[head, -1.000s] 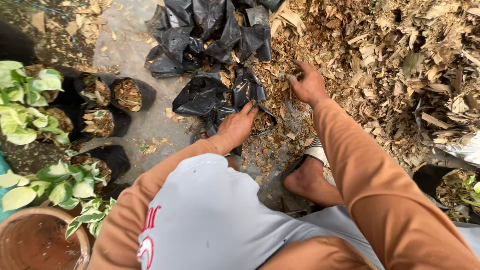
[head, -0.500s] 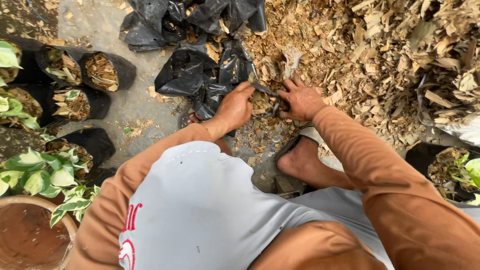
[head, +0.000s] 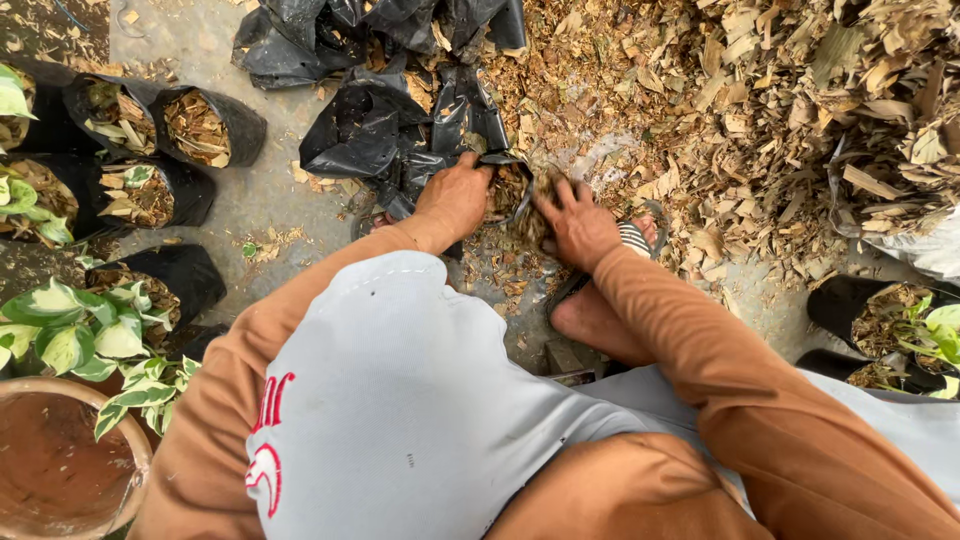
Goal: The person sits on the ground and repeatedly scoops dried leaf mulch from a large pile into small black plastic nursery bags. The filled bags are placed beside a row of potted plants.
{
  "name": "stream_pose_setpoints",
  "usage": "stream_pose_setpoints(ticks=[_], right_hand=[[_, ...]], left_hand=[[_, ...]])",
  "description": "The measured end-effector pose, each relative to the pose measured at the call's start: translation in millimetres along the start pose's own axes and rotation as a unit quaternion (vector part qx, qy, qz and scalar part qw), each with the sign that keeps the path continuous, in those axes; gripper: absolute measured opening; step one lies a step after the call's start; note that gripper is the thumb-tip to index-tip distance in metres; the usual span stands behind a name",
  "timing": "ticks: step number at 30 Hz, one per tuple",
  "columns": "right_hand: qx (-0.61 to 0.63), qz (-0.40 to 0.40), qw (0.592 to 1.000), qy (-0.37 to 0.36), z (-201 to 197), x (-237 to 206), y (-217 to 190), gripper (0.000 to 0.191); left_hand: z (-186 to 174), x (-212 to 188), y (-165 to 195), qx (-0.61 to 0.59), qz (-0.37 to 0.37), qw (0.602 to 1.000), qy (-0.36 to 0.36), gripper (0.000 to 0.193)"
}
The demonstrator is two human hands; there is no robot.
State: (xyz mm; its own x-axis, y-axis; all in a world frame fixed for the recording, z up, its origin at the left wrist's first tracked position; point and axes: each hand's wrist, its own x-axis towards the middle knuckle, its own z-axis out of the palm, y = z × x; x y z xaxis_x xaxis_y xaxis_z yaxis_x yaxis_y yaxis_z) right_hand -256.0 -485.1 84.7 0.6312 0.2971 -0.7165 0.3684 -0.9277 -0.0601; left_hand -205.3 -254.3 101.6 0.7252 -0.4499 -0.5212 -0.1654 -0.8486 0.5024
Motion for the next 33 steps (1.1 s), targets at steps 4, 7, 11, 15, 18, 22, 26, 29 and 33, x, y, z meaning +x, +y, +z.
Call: stream_pose_setpoints(ticks=[4,7,11,15,18,22,26,29,33], right_hand=[[0.115,0.017,0.991,0.068,25.4,-0.3,34.3,0.065],[0.372,0.155,0.915,0.039,4.9,-6.0,62.4,0.059],[0.76,0.058,0.646,-0.048,-43.5,-14.4,58.2,0.046],[0.859,-0.017,0.506,-0.08,-80.4,-15.9,18.0,0.045],[0.876,0.024,0.479,-0.042,-100.5,-23.8,1.4,0.046],[0.604,-0.007,0.791,0.097,-93.6,-33.6,-14.2,0.054],[0.203,-0.096,0.928,0.299,-53.9,2.6,-48.0,0.058],[0.137,-0.05,0.978,0.151,-36.6,39.9,-56.4,0.018],[0.222,-0.16,0.945,0.181,-41.3,44.4,-33.1,0.026]], left_hand=[[9.9,3.6,-12.7,-0.087,0.038,0.994,0.046,0.055],[15.3,6.5,-22.2,-0.111,0.073,0.989,0.062,0.058],[15.8,10.6,-30.2,-0.128,0.114,0.983,0.068,0.063],[13.9,10.1,-29.5,-0.147,0.119,0.98,0.067,0.063],[10.2,8.6,-29.6,-0.148,0.114,0.98,0.071,0.062],[10.5,7.4,-33.3,-0.155,0.074,0.984,0.037,0.047],[21.1,9.5,-32.7,-0.104,0.058,0.992,0.03,0.045],[24.5,6.1,-31.8,-0.154,0.117,0.977,0.089,0.064],[9.6,-2.3,-24.7,-0.161,0.076,0.98,0.09,0.073]])
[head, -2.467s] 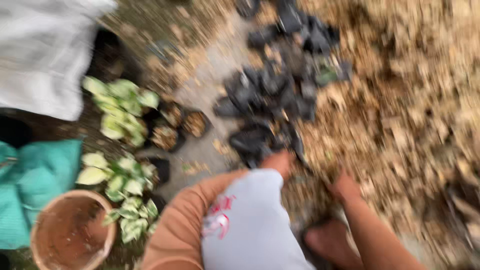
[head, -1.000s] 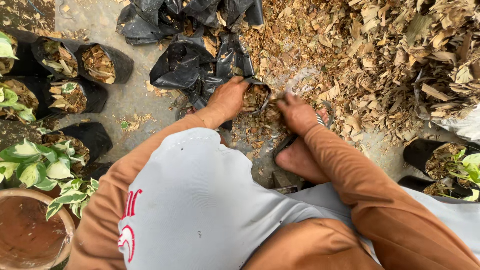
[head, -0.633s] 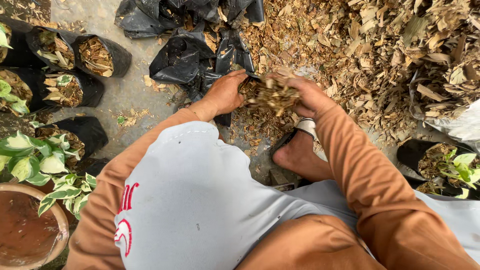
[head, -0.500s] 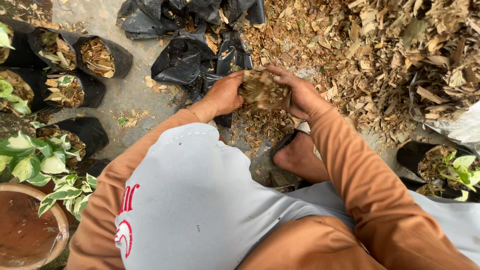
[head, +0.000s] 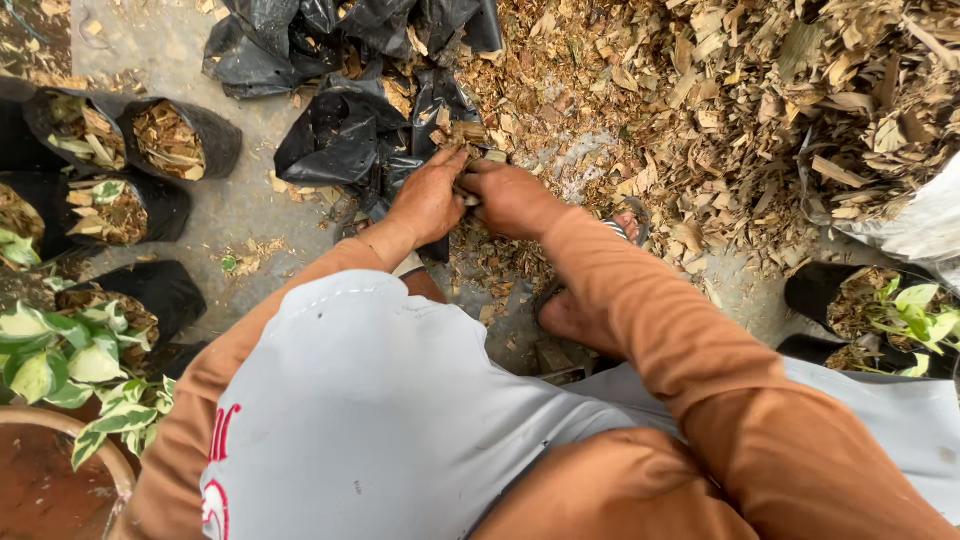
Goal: The person sits on the ground and repeatedly scoops dried leaf mulch from a large pile into small black plastic nursery bags. The filled bags are placed beside a row of potted plants.
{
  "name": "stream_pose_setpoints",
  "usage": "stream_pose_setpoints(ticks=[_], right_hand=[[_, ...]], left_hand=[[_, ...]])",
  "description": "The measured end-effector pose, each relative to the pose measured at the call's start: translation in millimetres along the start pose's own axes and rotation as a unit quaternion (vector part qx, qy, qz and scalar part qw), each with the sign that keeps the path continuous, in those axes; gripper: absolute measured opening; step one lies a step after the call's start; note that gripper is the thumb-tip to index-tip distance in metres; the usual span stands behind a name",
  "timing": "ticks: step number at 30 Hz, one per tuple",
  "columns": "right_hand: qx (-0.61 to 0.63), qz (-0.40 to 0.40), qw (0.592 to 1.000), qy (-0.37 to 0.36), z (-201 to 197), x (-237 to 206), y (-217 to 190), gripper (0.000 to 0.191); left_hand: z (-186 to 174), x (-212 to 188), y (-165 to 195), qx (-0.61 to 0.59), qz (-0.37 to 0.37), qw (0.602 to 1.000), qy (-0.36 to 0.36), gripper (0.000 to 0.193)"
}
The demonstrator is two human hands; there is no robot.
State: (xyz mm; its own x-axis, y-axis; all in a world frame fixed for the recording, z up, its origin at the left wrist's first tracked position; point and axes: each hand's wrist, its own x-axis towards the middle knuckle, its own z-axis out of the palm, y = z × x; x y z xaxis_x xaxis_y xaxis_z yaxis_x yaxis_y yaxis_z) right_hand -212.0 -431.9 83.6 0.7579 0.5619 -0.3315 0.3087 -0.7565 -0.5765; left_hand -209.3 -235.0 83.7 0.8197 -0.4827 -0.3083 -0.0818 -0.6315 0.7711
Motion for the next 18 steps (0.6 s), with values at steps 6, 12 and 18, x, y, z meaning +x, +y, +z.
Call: stream_pose_setpoints(ticks=[6,12,18], right_hand=[[0.138,0.39,0.901,0.133,-77.6,-60.3,80.6,0.039],[-0.04,0.438,0.896,-0.06,-37.4,-79.1,109.1,0.052],[-0.024,0.451,0.892,-0.036,-51.9,-68.5,64.4,0.073]], left_hand=[[-21.6,-3.6,32.4,0.102,-0.039,0.991,-0.072,0.059],[-18.0,10.9,25.0,0.21,-0.059,0.968,-0.122,0.036],[6.0,7.4,8.0,0.096,-0.065,0.993,-0.027,0.041]])
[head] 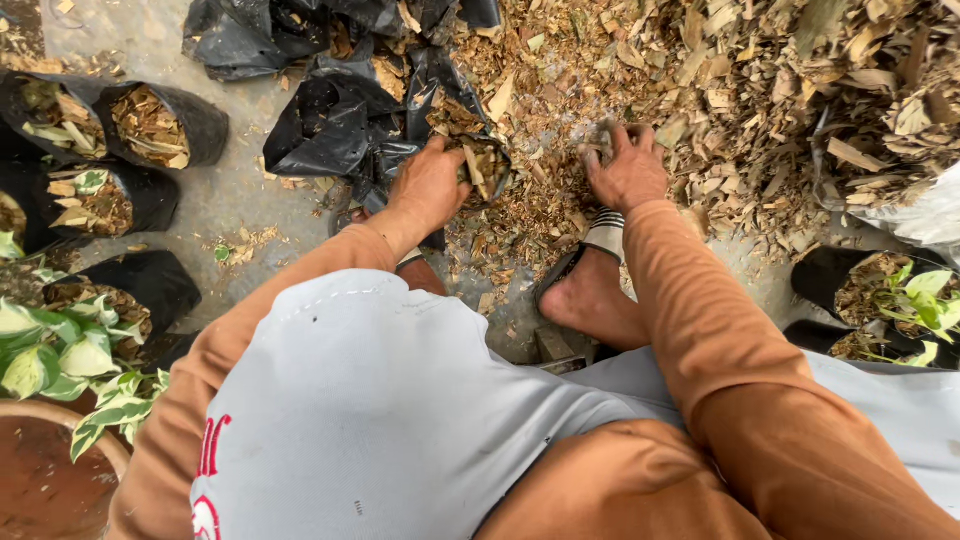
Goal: The person sits on the ground and repeatedly scoops dried leaf mulch from a large pile into small black plastic nursery bags. The filled bags are placed beside a row of potted plants.
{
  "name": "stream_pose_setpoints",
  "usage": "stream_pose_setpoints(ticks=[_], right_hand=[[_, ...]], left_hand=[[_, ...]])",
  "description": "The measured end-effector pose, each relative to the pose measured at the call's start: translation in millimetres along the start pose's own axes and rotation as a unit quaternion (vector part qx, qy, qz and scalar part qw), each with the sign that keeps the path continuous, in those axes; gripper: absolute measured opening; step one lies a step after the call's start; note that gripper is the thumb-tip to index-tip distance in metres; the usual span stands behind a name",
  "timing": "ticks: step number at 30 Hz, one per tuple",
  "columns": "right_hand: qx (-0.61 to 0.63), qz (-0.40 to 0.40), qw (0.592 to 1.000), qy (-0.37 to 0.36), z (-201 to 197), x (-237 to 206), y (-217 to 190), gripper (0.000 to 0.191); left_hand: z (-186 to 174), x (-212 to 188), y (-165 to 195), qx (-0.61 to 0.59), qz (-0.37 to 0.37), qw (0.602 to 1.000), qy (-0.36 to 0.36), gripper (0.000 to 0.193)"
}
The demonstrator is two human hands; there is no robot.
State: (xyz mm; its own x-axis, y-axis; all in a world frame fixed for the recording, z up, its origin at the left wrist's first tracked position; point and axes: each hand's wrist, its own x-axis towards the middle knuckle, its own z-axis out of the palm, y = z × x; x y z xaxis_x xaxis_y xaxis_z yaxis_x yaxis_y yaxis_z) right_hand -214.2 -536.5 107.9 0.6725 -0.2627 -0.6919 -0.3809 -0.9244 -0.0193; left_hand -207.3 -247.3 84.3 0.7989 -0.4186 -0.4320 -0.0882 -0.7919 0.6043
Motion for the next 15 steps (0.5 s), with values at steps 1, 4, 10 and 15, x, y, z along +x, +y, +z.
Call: stream_pose_setpoints(ticks=[1,4,10,15], right_hand=[[-0.027,0.011,1.0,-0.003,-4.0,-8.4,-6.9,0.082],[-0.242,-0.063,0.958,-0.137,12.4,-33.2,-23.5,0.105],[-0.308,-0.32,0.896,-0.005,90.5,-33.5,12.9,0.077],[0.033,-0.252,0.966,-0.051,76.5,-6.4,24.8,0.06]], left_hand=[[5.3,-1.7,0.8,-0.022,-0.004,1.0,0.016,0.042],[13.7,-6.8,1.4,-0.076,0.031,0.994,0.074,0.05],[1.7,-8.3,1.6,-0.057,0.047,0.994,0.081,0.042],[-7.5,-5.8,-1.1,-0.077,0.053,0.994,0.062,0.044]])
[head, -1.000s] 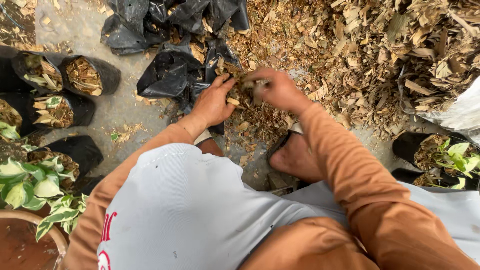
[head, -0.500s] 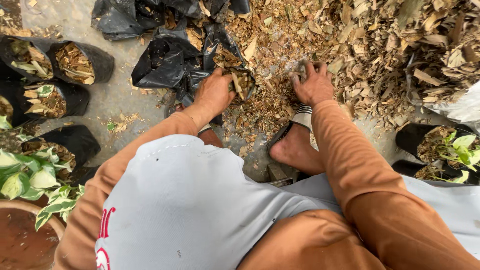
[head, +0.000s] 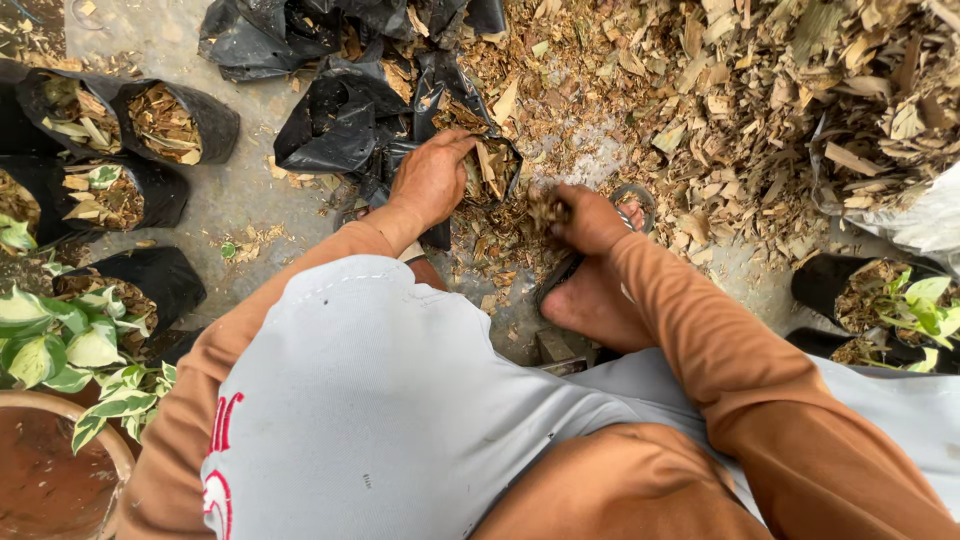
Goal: The person sits on the ground and repeatedly scoops dried leaf mulch from a large pile into small black plastic nursery bags. The filled bags are placed beside a row of potted plants.
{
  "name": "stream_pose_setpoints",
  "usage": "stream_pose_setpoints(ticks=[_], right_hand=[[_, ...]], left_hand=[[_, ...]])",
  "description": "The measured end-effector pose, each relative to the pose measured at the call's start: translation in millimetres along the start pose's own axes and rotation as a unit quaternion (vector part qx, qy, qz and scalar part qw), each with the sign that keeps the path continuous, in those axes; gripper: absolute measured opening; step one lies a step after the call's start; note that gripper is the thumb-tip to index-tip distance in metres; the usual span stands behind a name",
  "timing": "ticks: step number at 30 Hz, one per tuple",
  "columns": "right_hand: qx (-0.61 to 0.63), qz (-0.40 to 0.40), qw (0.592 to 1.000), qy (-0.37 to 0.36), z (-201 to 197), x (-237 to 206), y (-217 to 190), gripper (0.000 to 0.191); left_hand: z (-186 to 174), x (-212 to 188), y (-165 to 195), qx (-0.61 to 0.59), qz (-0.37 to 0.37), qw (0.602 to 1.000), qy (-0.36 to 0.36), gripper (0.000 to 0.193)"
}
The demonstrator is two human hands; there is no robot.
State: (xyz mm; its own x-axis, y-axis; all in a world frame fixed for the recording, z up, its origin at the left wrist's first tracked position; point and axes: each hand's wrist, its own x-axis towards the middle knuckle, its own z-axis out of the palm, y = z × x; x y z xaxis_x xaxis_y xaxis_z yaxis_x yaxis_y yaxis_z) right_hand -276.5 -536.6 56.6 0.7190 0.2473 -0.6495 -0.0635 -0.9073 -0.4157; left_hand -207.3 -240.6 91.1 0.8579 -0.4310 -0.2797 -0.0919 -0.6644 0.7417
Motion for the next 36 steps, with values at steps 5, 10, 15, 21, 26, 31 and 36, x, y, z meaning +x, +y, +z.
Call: stream_pose_setpoints(ticks=[5,10,15,21,26,31,36], right_hand=[[0.514,0.088,0.851,-0.06,-56.7,-4.4,-37.6,0.052],[0.645,0.027,0.76,-0.073,-74.7,-10.4,-91.3,0.057],[0.269,-0.079,0.951,0.13,-63.3,-19.5,-109.2,0.051],[-0.126,-0.13,0.971,0.156,-20.4,18.8,-128.1,0.028],[-0.084,-0.212,0.958,0.173,-40.7,5.9,-116.9,0.04],[-0.253,-0.278,0.921,0.1,-57.3,-10.5,-123.8,0.07],[-0.342,-0.162,0.924,-0.049,-48.0,20.6,-155.8,0.071]], left_hand=[[1.2,1.3,-7.6,-0.019,0.065,0.997,-0.038,0.055],[3.6,4.7,-9.5,-0.021,0.055,0.997,-0.058,0.057],[4.5,4.0,-15.4,-0.044,0.038,0.996,-0.068,0.058],[10.6,0.8,-12.5,-0.059,0.048,0.996,-0.049,0.059],[2.9,-1.0,-12.0,-0.056,0.022,0.996,-0.061,0.063],[7.3,-2.9,-15.0,-0.065,0.034,0.996,-0.057,0.062],[10.1,-3.3,-12.2,-0.061,0.055,0.995,-0.052,0.066]])
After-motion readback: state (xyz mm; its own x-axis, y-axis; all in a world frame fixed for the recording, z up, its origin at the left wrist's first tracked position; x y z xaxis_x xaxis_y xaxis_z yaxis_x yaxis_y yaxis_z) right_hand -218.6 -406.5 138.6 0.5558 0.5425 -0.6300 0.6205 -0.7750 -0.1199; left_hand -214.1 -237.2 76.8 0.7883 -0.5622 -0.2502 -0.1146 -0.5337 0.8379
